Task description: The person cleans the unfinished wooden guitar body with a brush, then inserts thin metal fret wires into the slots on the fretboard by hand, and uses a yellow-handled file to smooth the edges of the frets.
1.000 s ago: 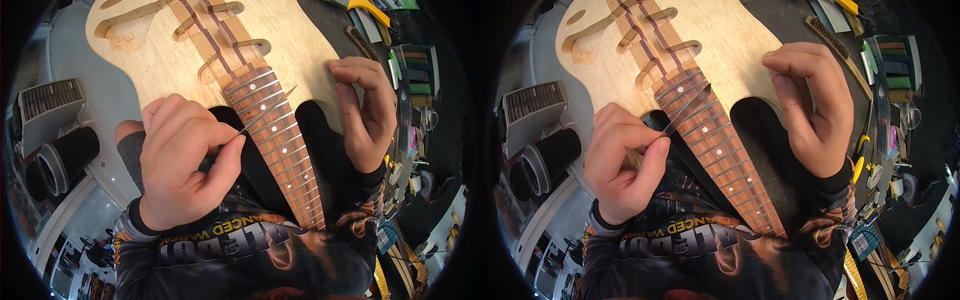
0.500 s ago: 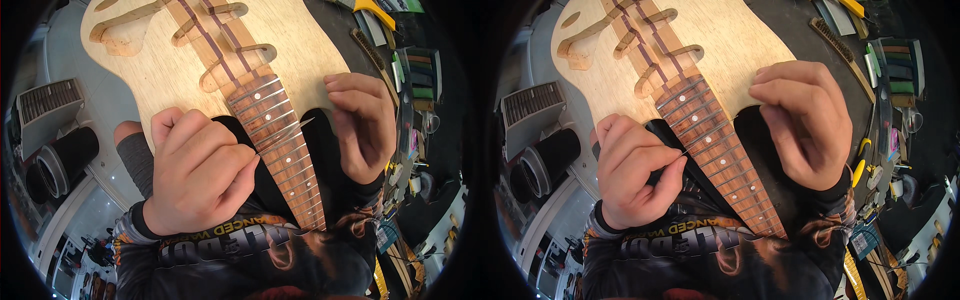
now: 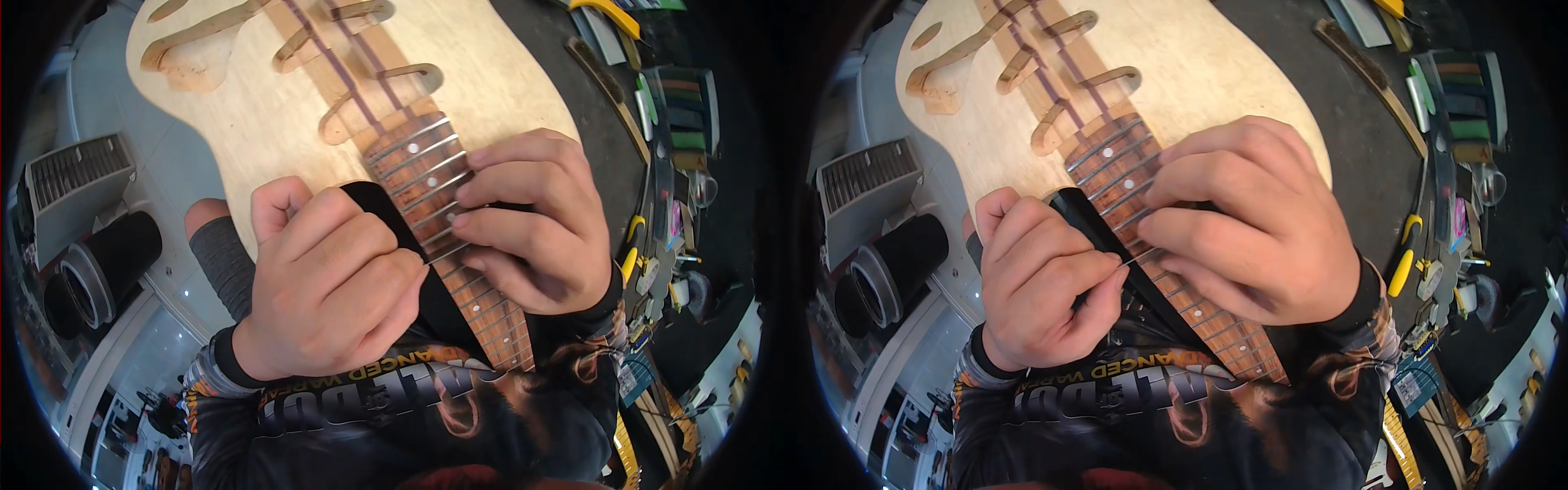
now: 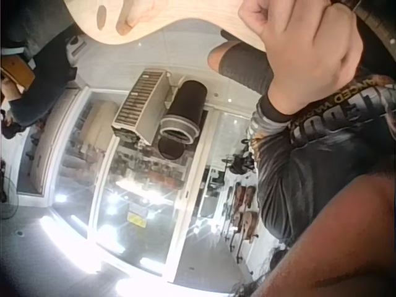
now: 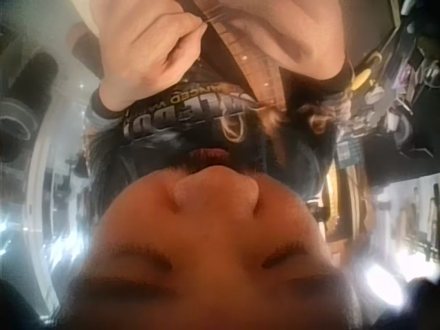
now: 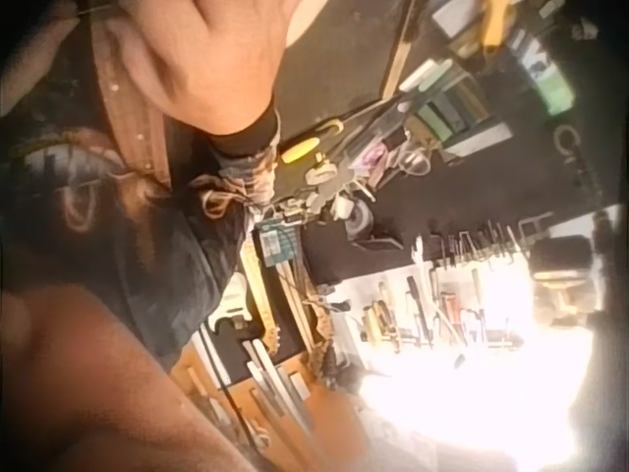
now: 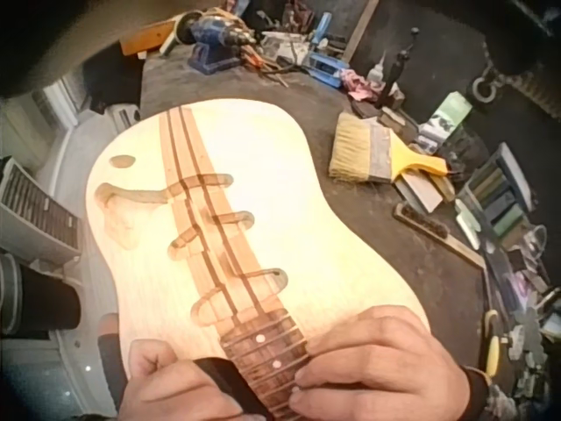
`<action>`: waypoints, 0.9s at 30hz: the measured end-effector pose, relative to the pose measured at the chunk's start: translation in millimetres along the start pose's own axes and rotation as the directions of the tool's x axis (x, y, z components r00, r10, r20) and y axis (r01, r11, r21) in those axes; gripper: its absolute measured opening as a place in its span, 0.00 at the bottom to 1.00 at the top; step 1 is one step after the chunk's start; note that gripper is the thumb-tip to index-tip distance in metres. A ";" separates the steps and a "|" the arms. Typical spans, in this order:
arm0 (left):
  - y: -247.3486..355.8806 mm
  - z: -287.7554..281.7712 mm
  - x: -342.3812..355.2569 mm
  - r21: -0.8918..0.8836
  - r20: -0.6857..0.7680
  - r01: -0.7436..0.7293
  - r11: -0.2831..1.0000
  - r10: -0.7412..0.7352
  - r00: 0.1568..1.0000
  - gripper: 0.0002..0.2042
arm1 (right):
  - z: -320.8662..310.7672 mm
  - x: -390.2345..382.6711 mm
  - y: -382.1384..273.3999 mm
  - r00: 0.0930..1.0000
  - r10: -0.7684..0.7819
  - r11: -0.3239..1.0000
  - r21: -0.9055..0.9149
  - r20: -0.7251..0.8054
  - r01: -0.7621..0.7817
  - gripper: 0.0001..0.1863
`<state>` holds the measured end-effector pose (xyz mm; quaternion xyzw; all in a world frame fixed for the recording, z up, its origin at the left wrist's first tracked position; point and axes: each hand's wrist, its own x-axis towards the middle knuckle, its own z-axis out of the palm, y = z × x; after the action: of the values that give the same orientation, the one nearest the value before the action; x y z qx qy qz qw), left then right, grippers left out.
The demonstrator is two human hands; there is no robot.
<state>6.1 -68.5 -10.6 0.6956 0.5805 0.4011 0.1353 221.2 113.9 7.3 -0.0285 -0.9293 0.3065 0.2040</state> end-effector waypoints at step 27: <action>13.7 -30.6 -71.8 0.202 -0.697 -0.507 0.838 0.486 0.527 0.13 | -79.2 -153.9 -38.3 0.414 0.910 0.409 0.226 -0.027 -0.884 0.06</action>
<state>-6.5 -146.8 -10.7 0.6124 0.3577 0.6711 -0.2160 396.2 99.8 31.7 -0.5265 -0.7198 0.4459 0.0762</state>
